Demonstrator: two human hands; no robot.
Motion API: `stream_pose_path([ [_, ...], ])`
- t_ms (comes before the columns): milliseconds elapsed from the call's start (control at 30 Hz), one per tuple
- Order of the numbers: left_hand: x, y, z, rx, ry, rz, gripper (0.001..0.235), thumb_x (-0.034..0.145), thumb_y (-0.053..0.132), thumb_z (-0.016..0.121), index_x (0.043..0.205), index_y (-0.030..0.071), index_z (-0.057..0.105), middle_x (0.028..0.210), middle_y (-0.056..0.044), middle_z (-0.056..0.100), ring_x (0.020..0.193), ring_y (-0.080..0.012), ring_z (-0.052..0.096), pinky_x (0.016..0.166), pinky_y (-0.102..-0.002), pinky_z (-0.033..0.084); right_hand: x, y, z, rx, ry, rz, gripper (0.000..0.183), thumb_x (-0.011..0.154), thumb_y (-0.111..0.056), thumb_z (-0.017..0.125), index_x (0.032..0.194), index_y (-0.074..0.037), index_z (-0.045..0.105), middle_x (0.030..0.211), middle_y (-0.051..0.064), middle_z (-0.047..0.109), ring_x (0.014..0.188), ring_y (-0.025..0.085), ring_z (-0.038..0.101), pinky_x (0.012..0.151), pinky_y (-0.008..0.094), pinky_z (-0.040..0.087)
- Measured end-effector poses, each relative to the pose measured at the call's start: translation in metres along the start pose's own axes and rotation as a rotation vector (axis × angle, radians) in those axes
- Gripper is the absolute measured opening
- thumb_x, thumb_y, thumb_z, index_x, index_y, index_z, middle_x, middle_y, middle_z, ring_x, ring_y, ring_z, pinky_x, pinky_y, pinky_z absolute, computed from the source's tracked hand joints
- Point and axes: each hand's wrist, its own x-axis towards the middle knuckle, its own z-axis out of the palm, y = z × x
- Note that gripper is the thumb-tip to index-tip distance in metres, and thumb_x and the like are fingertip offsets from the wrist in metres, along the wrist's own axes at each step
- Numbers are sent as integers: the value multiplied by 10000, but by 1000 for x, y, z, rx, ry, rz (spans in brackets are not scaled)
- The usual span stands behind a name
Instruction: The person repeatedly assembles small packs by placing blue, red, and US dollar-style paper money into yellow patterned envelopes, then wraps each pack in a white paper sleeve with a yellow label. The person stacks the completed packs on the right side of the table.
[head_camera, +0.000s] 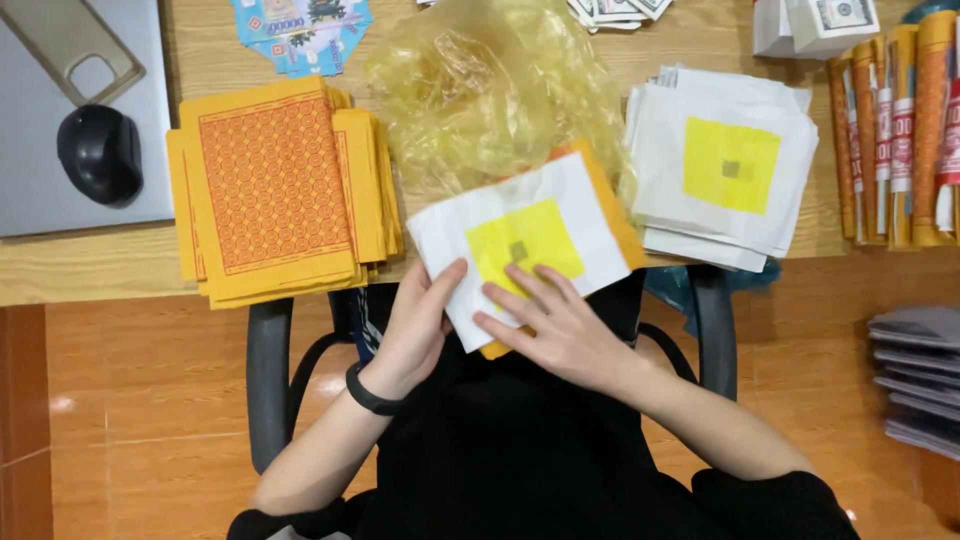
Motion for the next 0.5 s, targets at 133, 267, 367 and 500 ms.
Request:
stream_pose_path([
  [133, 0, -26, -33, 186, 29, -85, 506, 955, 148, 567, 1391, -63, 419, 1221, -194, 617, 1040, -254, 655, 794, -399, 577, -20, 6, 12, 326, -330, 105, 435, 897, -342, 651, 1272, -136, 573, 1365, 164, 512, 1239, 425, 478, 981, 604, 370],
  [267, 0, -33, -63, 383, -75, -101, 498, 937, 107, 578, 1384, -67, 443, 1234, -251, 623, 1077, -300, 650, 845, -442, 561, -7, 33, 23, 339, -221, 238, 282, 935, -112, 596, 1198, -10, 614, 1233, 225, 574, 1102, 457, 582, 872, 561, 491],
  [367, 9, -52, -90, 259, -103, -73, 434, 913, 77, 625, 1307, -74, 520, 1152, -173, 648, 994, -245, 647, 803, -435, 576, -10, 32, 11, 474, -133, 510, 161, 926, -77, 607, 1057, -63, 700, 1070, 104, 693, 969, 336, 677, 842, 426, 535],
  [500, 17, -75, -111, 165, -96, -87, 431, 880, 71, 660, 1288, -20, 556, 1120, -118, 674, 963, -190, 667, 784, -380, 583, -69, 52, 3, 388, -304, 953, 146, 932, -250, 653, 874, -174, 765, 738, 5, 741, 764, 217, 715, 711, 328, 542],
])
